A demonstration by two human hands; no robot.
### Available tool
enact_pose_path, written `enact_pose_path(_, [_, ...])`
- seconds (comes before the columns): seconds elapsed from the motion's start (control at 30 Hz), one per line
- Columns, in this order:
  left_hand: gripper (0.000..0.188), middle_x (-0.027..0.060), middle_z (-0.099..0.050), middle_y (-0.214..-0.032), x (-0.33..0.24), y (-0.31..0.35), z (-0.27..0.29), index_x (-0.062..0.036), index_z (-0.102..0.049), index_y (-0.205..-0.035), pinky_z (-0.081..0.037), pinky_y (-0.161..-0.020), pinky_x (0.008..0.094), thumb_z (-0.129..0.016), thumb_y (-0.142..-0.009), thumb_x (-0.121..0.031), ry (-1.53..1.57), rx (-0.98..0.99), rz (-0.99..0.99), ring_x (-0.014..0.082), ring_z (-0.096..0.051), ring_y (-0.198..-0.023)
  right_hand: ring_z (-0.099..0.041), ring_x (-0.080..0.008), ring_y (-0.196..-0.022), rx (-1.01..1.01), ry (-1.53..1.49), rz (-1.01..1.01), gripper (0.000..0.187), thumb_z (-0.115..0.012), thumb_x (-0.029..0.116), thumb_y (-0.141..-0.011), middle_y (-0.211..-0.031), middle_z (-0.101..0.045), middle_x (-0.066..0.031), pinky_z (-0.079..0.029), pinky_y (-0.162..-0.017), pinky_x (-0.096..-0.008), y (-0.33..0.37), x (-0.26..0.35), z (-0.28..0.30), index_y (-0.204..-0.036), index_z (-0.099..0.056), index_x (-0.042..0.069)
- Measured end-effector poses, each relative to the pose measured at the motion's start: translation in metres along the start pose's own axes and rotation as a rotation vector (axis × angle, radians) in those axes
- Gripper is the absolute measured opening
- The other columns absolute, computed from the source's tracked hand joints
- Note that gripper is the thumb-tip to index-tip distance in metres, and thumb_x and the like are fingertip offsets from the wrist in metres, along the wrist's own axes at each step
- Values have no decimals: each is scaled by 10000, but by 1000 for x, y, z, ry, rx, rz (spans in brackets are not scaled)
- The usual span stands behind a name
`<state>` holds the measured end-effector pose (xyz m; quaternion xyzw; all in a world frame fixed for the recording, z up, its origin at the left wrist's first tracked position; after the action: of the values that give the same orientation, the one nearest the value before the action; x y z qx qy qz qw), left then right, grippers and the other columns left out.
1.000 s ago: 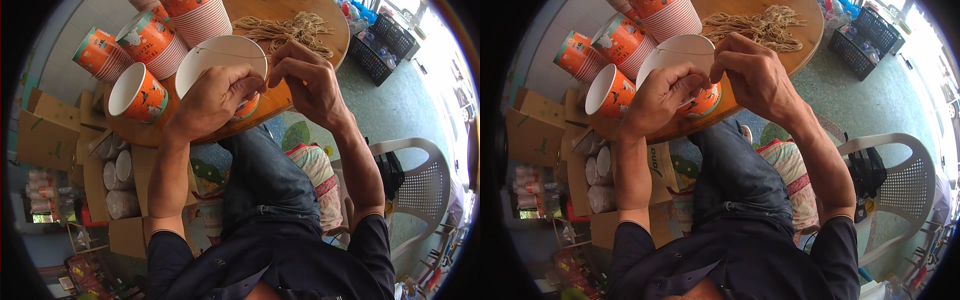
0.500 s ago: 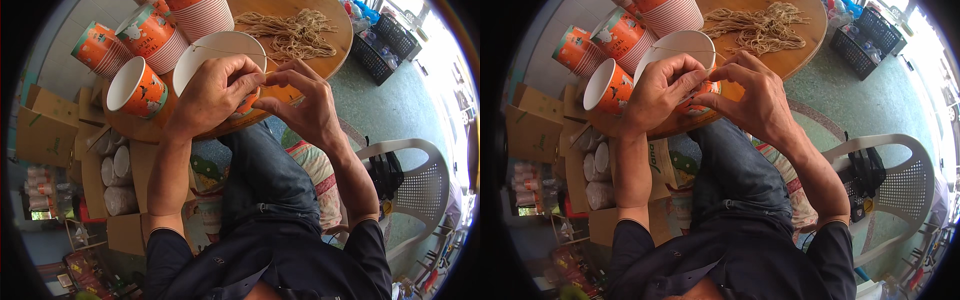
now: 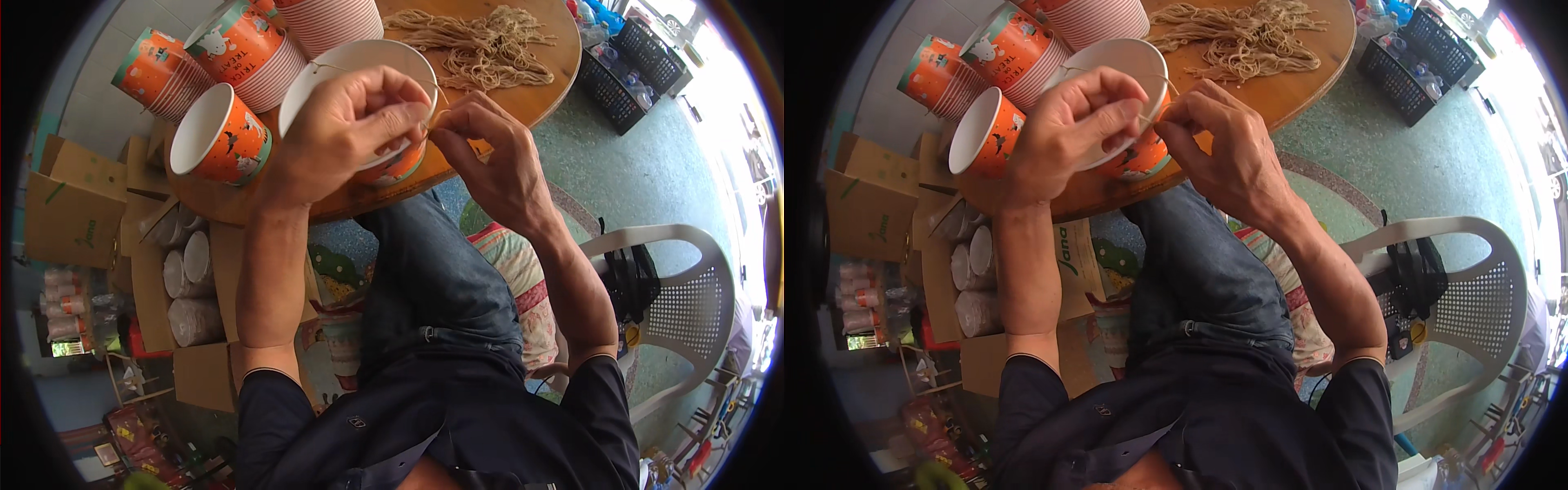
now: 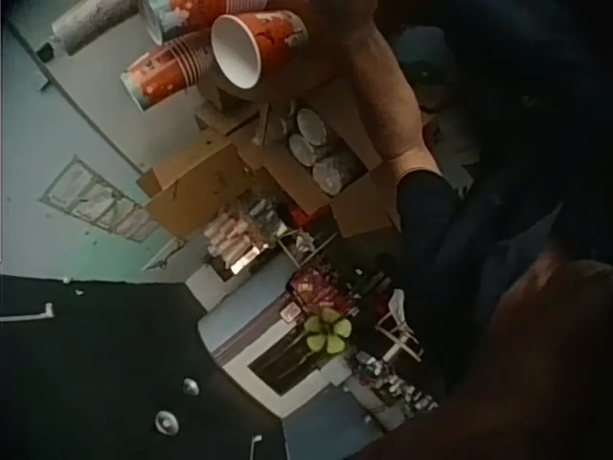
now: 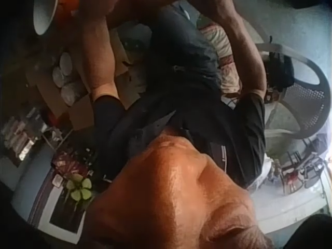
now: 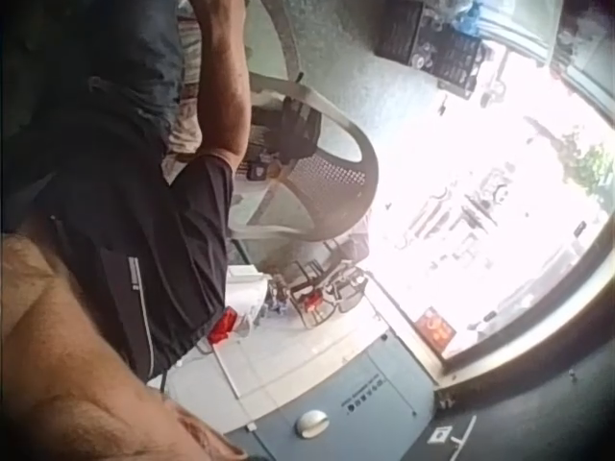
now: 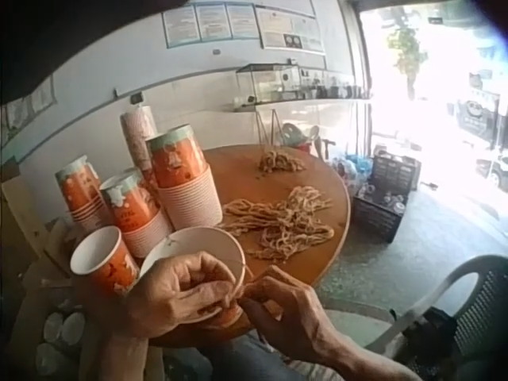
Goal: Attaching string handles to decorative paper buckets by threading them through pre-punched holes.
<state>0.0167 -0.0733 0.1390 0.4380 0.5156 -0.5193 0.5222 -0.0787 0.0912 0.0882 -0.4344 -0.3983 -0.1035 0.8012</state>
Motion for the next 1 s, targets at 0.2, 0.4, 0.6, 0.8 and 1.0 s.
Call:
enact_pose_path(0.2, [250, 126, -719, -1214, -9, 10, 1, 27, -622, -1269, -554, -972, 252, -630, -1021, -8, -153, -17, -68, 140, -695, -1068, -702, -322, -797, 19, -10, 17, 142, -706, 88, -927, -832, -669, -152, -542, -736, -403, 0, 4, -2, -1008, -726, -27])
enact_pose_path(0.4, [277, 169, -759, -1082, -31, 15, -36, 27, -639, -1169, -611, -922, 314, -771, -939, -52, -494, -301, 88, 196, -753, -1020, -619, -142, -751, 282, -105, -290, 289, -635, 226, -1065, -891, -706, -117, -514, -665, -308, -6, 8, 15, -1119, -711, -47])
enact_pose_path(0.6, [254, 157, -749, -1083, -35, 14, -49, 20, -639, -1154, -607, -935, 316, -759, -933, -12, -580, -363, 123, 191, -742, -1040, -588, -105, -699, 312, -208, -455, 326, -664, 259, -1054, -827, -693, -67, -485, -613, -273, -5, 7, 16, -1073, -728, -59])
enact_pose_path(0.8, [266, 146, -753, -1045, -18, 24, -30, 18, -645, -1170, -617, -912, 321, -754, -928, 7, -526, -300, -94, 187, -752, -985, -681, -151, -777, 263, -115, -296, 284, -691, 217, -1028, -907, -738, -113, -557, -705, -306, -3, 8, 12, -1114, -730, -50])
enact_pose_path(1.0, [248, 143, -732, -1119, -4, 24, -19, 27, -656, -1214, -589, -929, 289, -679, -967, 40, -518, -312, -184, 171, -725, -1001, -721, -201, -886, 246, -126, -147, 231, -675, 135, -1010, -1022, -728, -151, -592, -786, -337, -1, 10, 9, -1143, -720, -49])
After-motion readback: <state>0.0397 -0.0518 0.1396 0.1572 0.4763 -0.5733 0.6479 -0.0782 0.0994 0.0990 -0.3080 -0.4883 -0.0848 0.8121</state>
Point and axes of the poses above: each hand's wrist, its own y-axis away from the middle knuckle, its own z-axis out of the back of the hand, x = y × z, the point moved 3 cm from there along -y, towards the middle knuckle
